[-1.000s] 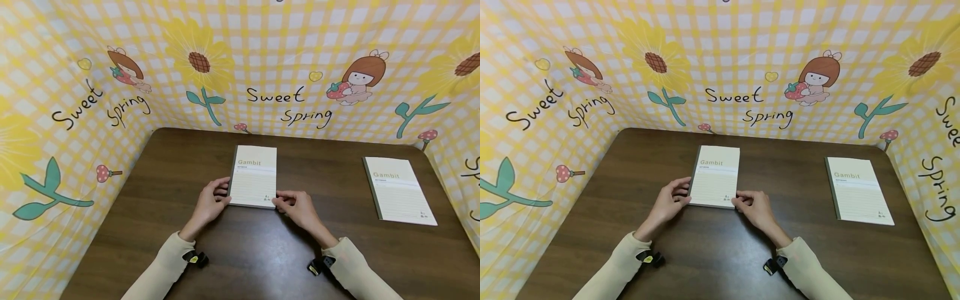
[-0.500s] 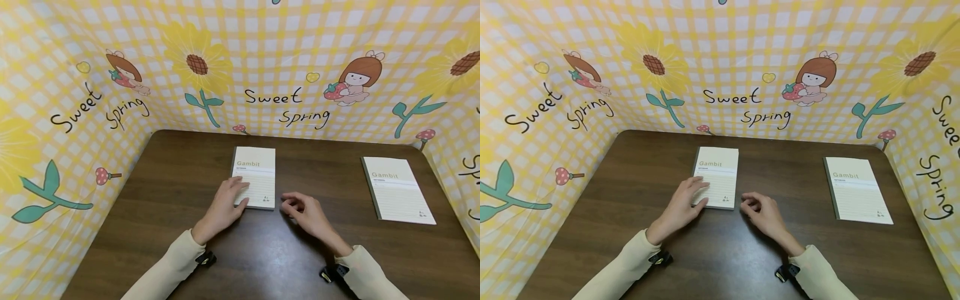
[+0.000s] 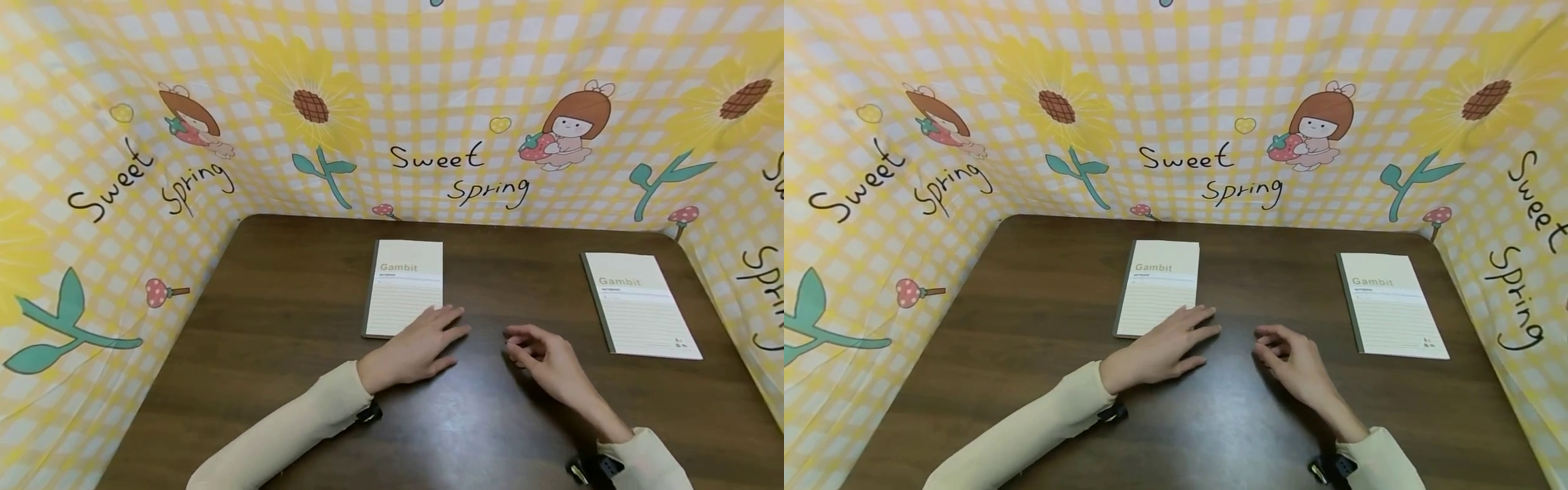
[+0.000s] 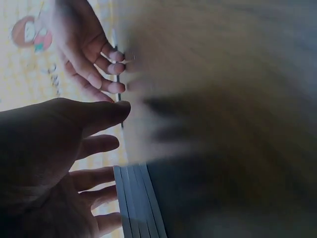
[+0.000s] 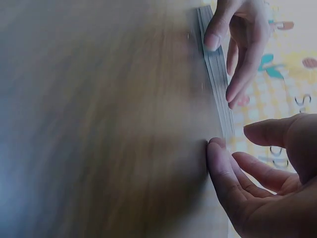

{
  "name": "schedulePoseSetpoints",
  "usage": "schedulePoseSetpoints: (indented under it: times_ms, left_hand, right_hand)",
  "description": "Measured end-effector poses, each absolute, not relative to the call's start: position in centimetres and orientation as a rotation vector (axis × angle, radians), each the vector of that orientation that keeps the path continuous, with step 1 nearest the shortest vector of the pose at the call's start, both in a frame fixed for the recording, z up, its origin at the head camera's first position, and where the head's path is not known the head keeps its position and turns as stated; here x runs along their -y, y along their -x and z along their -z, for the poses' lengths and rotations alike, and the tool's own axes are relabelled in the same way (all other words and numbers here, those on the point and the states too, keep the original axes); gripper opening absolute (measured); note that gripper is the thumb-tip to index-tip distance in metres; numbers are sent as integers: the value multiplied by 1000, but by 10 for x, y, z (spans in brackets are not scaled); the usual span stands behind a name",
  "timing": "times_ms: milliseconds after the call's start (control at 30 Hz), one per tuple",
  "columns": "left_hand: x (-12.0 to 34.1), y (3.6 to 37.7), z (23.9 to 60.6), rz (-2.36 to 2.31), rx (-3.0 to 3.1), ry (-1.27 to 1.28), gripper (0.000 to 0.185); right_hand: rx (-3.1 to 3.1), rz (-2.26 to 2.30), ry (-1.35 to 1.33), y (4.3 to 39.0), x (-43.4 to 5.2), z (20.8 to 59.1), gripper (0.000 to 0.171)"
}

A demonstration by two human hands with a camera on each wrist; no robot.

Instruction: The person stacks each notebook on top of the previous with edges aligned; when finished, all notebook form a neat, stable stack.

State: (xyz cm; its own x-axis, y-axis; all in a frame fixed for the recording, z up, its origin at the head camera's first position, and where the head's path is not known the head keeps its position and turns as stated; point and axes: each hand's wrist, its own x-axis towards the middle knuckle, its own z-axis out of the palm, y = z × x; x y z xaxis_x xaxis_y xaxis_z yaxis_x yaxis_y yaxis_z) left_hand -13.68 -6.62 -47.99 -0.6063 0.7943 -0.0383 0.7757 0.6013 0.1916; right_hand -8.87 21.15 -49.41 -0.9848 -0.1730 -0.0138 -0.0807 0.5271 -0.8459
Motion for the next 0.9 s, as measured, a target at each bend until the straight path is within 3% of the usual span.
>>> schedulePoseSetpoints:
  times_ms: [400, 900]
  left_hand:
    - [3, 140, 474, -102, -2560, -1424, 62]
    - [-61, 146, 485, -17, -2496, -1395, 67]
  right_hand:
    - [-2737, 1521, 90, 70, -273, 493, 30]
    - [-3070, 1276, -225, 54, -346, 493, 31]
